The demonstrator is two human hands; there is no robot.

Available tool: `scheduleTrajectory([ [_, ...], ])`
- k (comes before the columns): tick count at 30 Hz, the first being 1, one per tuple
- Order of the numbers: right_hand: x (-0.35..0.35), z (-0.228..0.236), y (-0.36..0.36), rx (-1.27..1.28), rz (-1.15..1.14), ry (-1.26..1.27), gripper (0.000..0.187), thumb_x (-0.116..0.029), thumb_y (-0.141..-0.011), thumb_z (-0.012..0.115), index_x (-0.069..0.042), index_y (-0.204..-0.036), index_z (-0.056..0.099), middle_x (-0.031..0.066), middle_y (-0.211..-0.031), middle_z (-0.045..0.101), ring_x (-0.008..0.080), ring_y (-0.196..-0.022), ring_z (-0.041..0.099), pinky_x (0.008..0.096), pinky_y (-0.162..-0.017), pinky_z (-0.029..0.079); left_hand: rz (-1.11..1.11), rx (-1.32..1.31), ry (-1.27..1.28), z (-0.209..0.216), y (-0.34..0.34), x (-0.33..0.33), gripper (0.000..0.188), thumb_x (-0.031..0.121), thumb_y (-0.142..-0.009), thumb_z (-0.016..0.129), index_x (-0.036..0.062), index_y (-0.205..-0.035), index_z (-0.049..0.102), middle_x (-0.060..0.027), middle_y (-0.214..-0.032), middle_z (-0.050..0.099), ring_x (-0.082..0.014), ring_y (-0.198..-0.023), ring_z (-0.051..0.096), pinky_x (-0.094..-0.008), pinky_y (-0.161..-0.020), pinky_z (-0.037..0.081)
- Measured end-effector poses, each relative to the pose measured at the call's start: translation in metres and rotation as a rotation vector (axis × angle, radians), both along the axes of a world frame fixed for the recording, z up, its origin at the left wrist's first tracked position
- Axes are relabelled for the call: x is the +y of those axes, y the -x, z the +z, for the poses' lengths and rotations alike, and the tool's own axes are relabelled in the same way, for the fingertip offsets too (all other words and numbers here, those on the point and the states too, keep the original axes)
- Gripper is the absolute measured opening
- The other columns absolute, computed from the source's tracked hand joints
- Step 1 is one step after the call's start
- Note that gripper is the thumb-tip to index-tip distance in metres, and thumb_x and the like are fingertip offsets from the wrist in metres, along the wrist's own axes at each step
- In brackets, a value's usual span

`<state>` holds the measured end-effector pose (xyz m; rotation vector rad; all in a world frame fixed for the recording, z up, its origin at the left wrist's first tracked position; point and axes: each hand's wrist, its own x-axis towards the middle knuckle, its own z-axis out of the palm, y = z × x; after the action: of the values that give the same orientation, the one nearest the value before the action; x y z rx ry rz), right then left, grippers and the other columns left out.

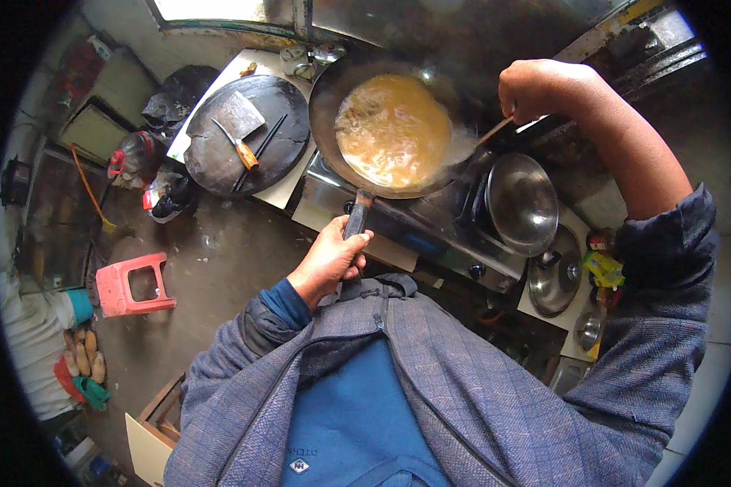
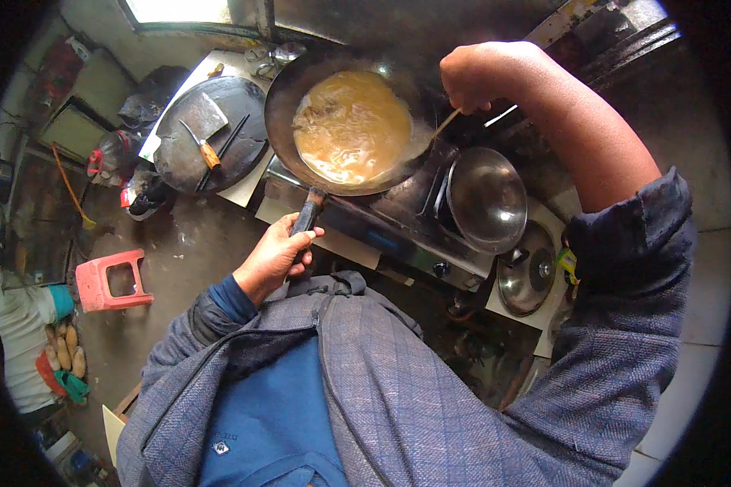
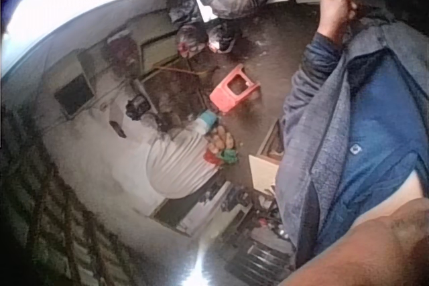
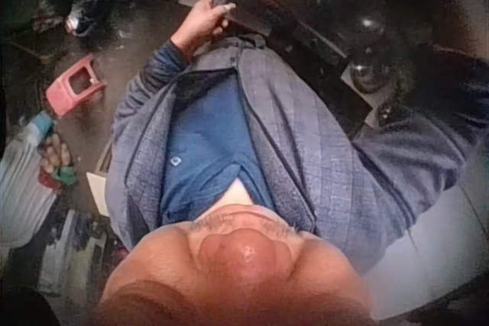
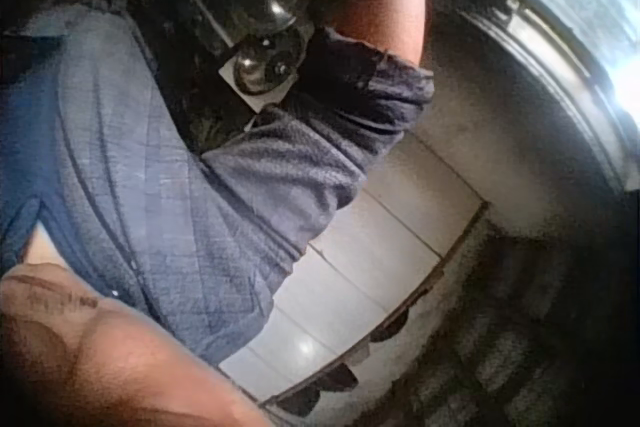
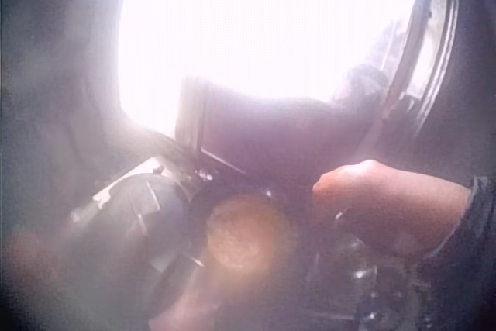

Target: The person stirs a simmering orange liquid in a wok with a ladle, adds a spoonful of white powder, and continues stirring. Then the person cuts a hollowed pumpkin half with a knife and carries it outside to feed a dog.

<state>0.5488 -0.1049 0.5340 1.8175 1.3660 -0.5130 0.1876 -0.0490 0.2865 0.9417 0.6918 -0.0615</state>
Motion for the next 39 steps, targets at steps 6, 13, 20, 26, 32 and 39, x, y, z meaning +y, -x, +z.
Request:
scheduleTrajectory([
  [6, 0.001, -0.026, 0.003, 0.138, -0.007, 0.082, 0.017, -0.015, -0.088, 0.067, -0.003, -0.083, 0.078, 0.0109, -0.079, 0.078, 0.0226, -0.073, 0.077, 0.0406, -0.066, 0.061, 0.013, -0.026, 0.014, 0.002, 0.001, 0.000, 0.035, 0.014, -0.102, 0.066, 0.0015, -0.130, 0.050, -0.0026, -0.095, 0.060, -0.0067, -0.061, 0.056, -0.0211, -0.045, 0.044],
  [13, -0.018, -0.094, 0.030, 0.300, -0.034, -0.323, 0.020, -0.015, -0.089, 0.070, -0.006, -0.104, 0.080, 0.0194, -0.098, 0.077, 0.0393, -0.096, 0.075, 0.0482, -0.087, 0.059, -0.008, -0.015, 0.004, -0.001, 0.002, 0.001, 0.035, 0.013, -0.102, 0.065, 0.0013, -0.132, 0.051, -0.0028, -0.102, 0.063, -0.0057, -0.063, 0.057, -0.0203, -0.046, 0.044],
  [20, -0.028, -0.163, 0.040, 0.088, -0.144, -0.518, 0.022, -0.011, -0.092, 0.061, -0.010, -0.106, 0.079, 0.0178, -0.099, 0.078, 0.0369, -0.099, 0.076, 0.0482, -0.088, 0.061, -0.022, 0.003, -0.016, -0.002, 0.000, 0.002, 0.033, 0.014, -0.102, 0.065, 0.0022, -0.129, 0.052, -0.0011, -0.093, 0.061, -0.0055, -0.062, 0.056, -0.0198, -0.046, 0.045],
  [26, -0.014, -0.182, 0.034, -0.035, 0.008, -0.709, 0.019, -0.012, -0.093, 0.060, -0.008, -0.100, 0.077, 0.0170, -0.099, 0.079, 0.0312, -0.097, 0.078, 0.0446, -0.081, 0.062, -0.027, -0.012, -0.031, 0.000, 0.000, 0.001, 0.032, 0.015, -0.102, 0.065, 0.0016, -0.128, 0.053, -0.0003, -0.089, 0.060, -0.0050, -0.060, 0.056, -0.0201, -0.044, 0.044],
  [32, 0.013, -0.148, 0.015, -0.217, 0.335, -0.569, 0.010, -0.012, -0.082, 0.071, -0.012, -0.083, 0.081, 0.0111, -0.085, 0.079, 0.0280, -0.082, 0.079, 0.0407, -0.072, 0.063, 0.006, 0.001, -0.027, 0.001, 0.000, -0.002, 0.033, 0.013, -0.102, 0.065, 0.0006, -0.130, 0.052, -0.0019, -0.091, 0.060, -0.0053, -0.060, 0.055, -0.0201, -0.044, 0.042],
  [39, 0.006, -0.052, 0.021, -0.111, 0.192, -0.393, 0.016, -0.012, -0.084, 0.070, -0.007, -0.094, 0.081, 0.0165, -0.095, 0.079, 0.0350, -0.092, 0.078, 0.0450, -0.080, 0.063, 0.004, 0.007, -0.029, -0.003, 0.000, -0.002, 0.031, 0.013, -0.102, 0.064, 0.0005, -0.128, 0.053, -0.0028, -0.092, 0.060, -0.0063, -0.060, 0.055, -0.0208, -0.044, 0.042],
])
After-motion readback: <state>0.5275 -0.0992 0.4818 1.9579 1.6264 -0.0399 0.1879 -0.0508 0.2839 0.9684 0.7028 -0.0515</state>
